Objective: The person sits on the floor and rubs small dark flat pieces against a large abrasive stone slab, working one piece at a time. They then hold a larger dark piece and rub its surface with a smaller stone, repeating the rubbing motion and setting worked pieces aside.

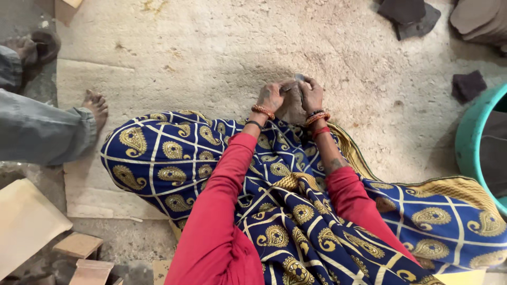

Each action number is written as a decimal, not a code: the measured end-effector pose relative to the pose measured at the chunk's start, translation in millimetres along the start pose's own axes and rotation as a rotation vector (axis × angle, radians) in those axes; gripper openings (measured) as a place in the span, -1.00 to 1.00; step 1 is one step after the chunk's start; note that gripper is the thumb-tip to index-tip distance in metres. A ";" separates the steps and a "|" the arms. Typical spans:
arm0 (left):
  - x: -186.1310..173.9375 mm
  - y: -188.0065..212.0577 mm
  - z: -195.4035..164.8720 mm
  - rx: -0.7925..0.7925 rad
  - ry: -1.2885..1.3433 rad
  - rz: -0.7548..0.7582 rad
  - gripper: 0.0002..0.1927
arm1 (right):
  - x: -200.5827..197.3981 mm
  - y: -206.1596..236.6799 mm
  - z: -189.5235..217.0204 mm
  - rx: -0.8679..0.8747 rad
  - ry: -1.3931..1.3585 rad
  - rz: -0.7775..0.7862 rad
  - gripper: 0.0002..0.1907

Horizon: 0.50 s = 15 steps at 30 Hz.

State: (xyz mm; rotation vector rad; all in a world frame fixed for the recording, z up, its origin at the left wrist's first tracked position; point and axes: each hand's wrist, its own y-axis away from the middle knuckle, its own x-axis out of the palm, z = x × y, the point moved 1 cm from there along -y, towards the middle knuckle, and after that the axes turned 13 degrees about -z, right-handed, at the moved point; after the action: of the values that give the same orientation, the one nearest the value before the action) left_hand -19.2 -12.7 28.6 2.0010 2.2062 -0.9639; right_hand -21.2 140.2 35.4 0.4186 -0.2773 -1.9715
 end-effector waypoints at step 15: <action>1.2 -8.5 3.1 -0.223 -0.221 0.162 -0.54 | 0.3 -9.4 -11.4 -0.191 0.076 0.077 -0.59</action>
State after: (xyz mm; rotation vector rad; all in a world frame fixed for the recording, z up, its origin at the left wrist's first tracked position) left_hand -28.4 -13.0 29.2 1.8425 1.9115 -0.8336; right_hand -24.3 143.9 21.4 0.3531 -0.0546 -1.8823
